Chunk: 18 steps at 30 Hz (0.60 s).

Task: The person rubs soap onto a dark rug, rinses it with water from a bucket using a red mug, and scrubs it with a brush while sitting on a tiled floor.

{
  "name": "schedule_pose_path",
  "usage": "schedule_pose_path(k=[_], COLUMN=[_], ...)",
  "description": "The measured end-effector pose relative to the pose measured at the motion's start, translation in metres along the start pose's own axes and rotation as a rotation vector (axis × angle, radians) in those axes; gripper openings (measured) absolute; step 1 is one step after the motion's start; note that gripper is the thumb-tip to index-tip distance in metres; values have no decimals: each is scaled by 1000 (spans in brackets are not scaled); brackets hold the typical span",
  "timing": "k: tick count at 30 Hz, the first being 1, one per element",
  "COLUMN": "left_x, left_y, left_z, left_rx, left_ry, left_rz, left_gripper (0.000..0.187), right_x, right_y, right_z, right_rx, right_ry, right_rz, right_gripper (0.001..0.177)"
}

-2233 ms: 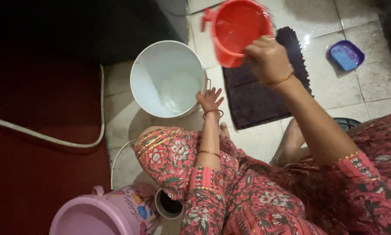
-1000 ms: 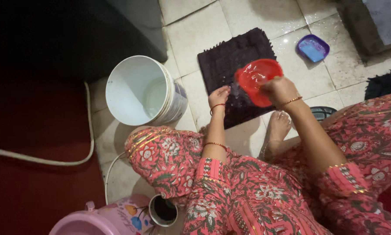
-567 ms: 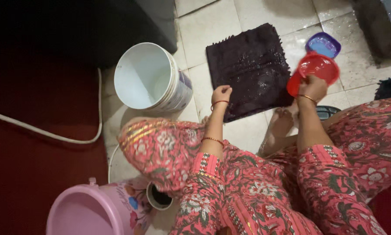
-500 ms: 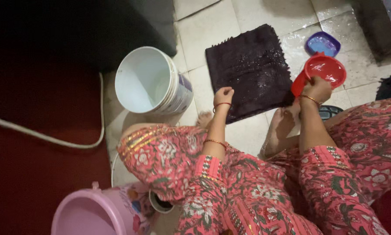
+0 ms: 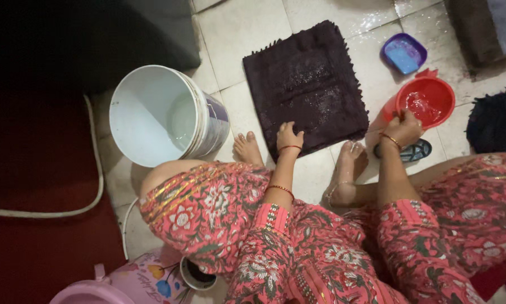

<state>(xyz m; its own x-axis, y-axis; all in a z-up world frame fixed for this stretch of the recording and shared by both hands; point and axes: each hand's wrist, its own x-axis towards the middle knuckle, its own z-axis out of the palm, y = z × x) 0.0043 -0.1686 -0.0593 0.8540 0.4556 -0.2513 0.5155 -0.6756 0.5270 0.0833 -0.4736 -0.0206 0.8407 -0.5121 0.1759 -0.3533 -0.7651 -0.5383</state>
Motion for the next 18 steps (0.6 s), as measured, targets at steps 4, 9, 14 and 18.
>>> schedule_pose_path(k=[4, 9, 14, 18], left_x=[-4, 2, 19, 24], left_y=[-3, 5, 0, -12], left_z=[-6, -23, -30, -30], left_rx=[131, 216, 231, 289], left_ry=[-46, -38, -219, -356], left_rz=[-155, -79, -86, -59], left_gripper=[91, 117, 145, 157], right_x=[-5, -25, -69, -75], right_y=[-59, -85, -110, -148], right_z=[0, 18, 58, 104], right_rx=[-118, -205, -112, -108], right_ry=[-6, -21, -199, -467], right_rz=[76, 108, -175, -395], right_gripper=[83, 105, 95, 91])
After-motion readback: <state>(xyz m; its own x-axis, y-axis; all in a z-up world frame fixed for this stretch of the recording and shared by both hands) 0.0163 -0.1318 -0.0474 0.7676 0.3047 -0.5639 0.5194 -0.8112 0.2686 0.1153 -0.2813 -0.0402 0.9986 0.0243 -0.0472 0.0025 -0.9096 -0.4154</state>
